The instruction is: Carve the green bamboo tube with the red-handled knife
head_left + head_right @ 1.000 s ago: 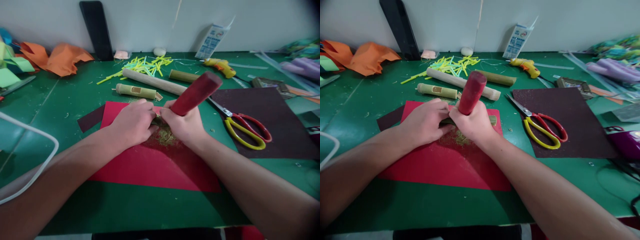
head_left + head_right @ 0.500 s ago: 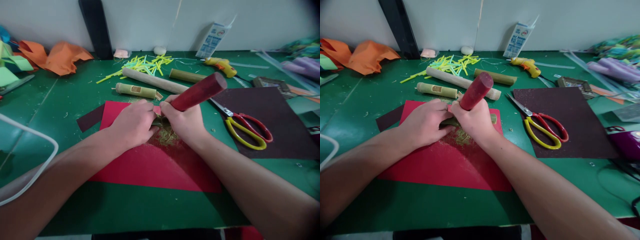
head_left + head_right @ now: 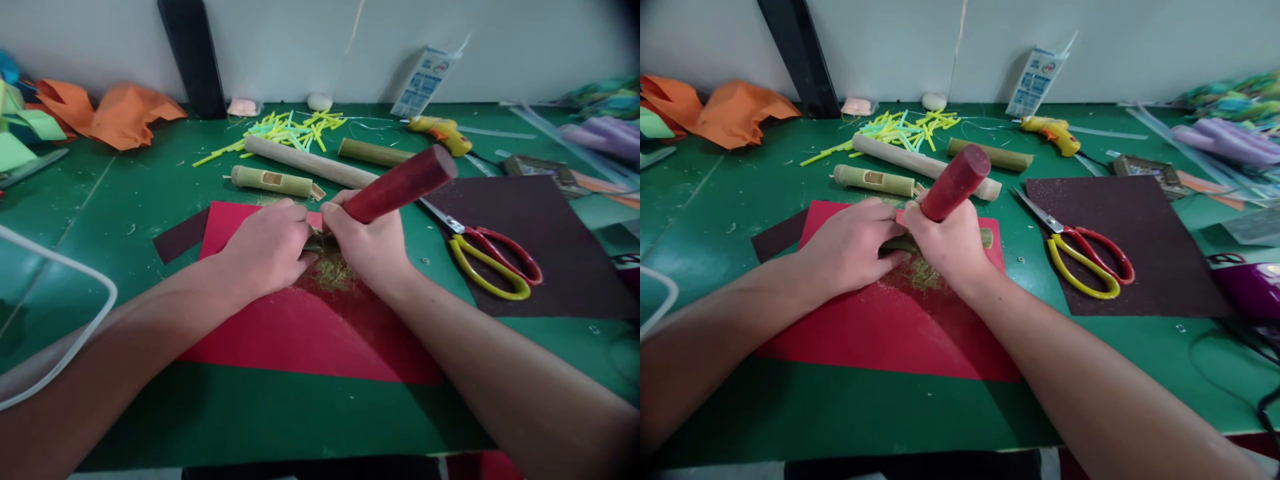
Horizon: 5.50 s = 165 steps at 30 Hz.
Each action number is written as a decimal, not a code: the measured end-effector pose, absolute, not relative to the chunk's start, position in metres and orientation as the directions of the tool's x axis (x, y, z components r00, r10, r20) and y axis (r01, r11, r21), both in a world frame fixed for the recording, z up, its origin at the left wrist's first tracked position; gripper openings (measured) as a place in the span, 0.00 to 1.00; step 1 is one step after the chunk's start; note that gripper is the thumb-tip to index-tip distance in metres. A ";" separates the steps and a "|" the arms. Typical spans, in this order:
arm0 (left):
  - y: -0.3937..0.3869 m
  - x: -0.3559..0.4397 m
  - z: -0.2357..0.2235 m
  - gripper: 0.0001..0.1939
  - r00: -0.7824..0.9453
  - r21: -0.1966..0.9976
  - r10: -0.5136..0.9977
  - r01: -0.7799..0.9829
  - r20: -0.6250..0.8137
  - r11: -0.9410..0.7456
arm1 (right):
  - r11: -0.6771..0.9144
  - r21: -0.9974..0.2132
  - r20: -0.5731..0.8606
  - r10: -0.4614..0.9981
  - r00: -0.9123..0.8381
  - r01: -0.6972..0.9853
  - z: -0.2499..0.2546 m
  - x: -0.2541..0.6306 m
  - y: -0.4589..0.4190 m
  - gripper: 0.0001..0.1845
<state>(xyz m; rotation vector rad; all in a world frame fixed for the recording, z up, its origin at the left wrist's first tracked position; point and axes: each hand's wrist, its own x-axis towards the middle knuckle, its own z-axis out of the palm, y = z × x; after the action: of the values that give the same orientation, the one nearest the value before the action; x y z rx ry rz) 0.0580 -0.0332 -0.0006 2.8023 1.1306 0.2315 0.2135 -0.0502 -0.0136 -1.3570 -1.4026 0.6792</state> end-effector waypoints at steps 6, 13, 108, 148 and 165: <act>-0.033 0.058 0.000 0.12 0.713 0.147 0.695 0.680 0.092 -0.718 | 0.188 -0.917 0.264 0.947 0.182 0.352 -0.014 0.212 -0.049 0.13; -0.034 0.057 -0.001 0.11 0.720 0.147 0.686 0.671 0.109 -0.727 | 0.167 -0.930 0.238 0.952 0.189 0.329 -0.013 0.211 -0.049 0.14; -0.038 0.063 -0.004 0.13 0.686 0.207 0.720 0.693 0.104 -0.690 | 0.164 -0.903 0.234 0.963 0.134 0.397 -0.011 0.217 -0.051 0.15; -0.038 0.063 -0.007 0.14 0.671 0.176 0.731 0.710 0.124 -0.682 | 0.159 -0.921 0.218 0.967 0.132 0.356 -0.011 0.219 -0.045 0.15; -0.038 0.065 -0.006 0.14 0.675 0.216 0.731 0.702 0.103 -0.679 | 0.197 -0.918 0.250 0.961 0.118 0.344 -0.014 0.220 -0.046 0.13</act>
<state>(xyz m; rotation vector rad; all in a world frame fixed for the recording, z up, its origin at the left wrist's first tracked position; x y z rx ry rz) 0.0646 -0.0379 -0.0060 2.7282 1.1756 0.2712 0.2199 -0.0456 -0.0143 -1.3390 -1.4221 0.7426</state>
